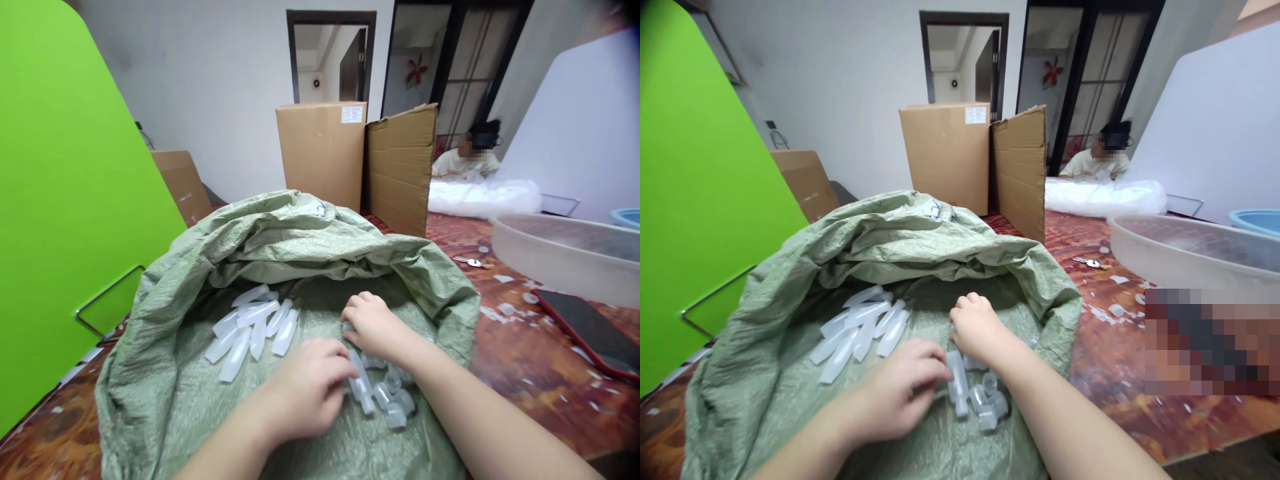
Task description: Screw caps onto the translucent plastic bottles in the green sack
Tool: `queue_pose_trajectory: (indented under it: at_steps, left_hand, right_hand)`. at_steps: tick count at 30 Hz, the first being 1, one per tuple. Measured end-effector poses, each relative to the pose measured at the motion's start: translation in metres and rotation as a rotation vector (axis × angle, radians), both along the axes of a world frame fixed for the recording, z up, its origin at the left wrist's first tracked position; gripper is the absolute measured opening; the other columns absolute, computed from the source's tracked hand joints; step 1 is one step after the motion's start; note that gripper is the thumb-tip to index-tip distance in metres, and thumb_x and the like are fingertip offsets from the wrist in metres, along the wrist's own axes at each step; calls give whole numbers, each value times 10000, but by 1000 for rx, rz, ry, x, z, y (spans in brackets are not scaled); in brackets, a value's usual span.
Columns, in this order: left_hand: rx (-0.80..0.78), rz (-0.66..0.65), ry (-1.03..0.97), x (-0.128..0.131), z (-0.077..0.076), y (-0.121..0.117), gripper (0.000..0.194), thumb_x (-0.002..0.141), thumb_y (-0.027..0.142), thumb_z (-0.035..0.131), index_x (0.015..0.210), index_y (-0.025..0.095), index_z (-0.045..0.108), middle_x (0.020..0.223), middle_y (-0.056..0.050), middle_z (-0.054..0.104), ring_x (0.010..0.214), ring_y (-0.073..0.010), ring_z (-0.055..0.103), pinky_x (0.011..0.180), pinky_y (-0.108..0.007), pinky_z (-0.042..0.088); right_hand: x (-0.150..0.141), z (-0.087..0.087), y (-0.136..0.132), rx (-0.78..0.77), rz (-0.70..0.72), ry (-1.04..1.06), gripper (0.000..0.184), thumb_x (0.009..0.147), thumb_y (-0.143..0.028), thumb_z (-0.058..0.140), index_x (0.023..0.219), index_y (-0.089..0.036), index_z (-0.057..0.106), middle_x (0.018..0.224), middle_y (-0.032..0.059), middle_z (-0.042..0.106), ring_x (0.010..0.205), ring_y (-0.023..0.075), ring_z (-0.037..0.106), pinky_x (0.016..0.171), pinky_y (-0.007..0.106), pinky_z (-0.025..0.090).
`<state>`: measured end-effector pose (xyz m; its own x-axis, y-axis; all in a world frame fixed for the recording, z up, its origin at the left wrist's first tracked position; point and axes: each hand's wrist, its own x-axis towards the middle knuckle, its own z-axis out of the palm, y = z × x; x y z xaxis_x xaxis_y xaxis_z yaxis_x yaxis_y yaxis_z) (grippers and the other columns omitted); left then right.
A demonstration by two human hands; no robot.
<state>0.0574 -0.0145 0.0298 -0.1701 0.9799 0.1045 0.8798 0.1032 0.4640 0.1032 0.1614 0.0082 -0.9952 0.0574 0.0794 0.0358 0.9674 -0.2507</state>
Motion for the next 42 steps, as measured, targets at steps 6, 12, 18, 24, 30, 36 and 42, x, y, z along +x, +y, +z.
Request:
queue_pose_trajectory:
  at_steps: [6,12,18,24,30,36,42]
  left_hand:
    - [-123,-33,45,17,-13,9,367,746,96,452,1059,263,546,1106,-41,477,1061,-208,400,938,-378,340]
    - [-9,60,-35,0,-10,8,231,753,121,486,970,196,506,1031,-29,523,1017,-179,423,930,-337,325]
    - [153,407,-292,-14,-9,1,226,824,243,436,1047,241,471,994,-9,540,874,-140,505,772,-269,397]
    - [41,563,-408,-17,-4,1,264,749,451,541,852,208,547,760,15,577,687,-138,514,604,-247,372]
    - [-12,601,-436,-19,1,0,153,705,337,537,732,186,536,674,24,553,641,-126,518,559,-229,353]
    - [-82,585,-310,-21,-3,-4,107,682,241,466,743,210,548,682,25,571,636,-132,523,539,-228,331]
    - [-143,551,-200,-24,-7,-4,227,672,234,495,888,240,565,803,1,614,744,-170,557,620,-253,360]
  right_hand:
    - [4,11,3,-591,-105,143,322,786,-301,511,1088,-188,520,928,38,540,759,131,505,723,293,424]
    - [7,15,1,-1027,-14,269,279,749,-284,584,1005,-181,549,916,42,543,775,120,518,723,273,451]
    - [16,25,-2,-1073,162,291,239,739,-305,639,954,-207,607,951,35,570,885,137,531,813,281,434]
    - [18,25,-11,-968,282,296,195,753,-238,631,945,-210,612,909,26,558,840,111,544,749,234,462]
    - [18,22,-17,-747,376,429,180,804,-174,555,972,-225,598,984,36,591,927,118,555,822,243,463]
    - [20,24,-19,-520,527,370,221,867,-151,435,1011,-200,595,1037,44,593,938,88,550,794,188,449]
    - [15,19,-17,-534,255,131,206,776,-295,595,958,-201,615,817,16,607,733,118,553,662,240,448]
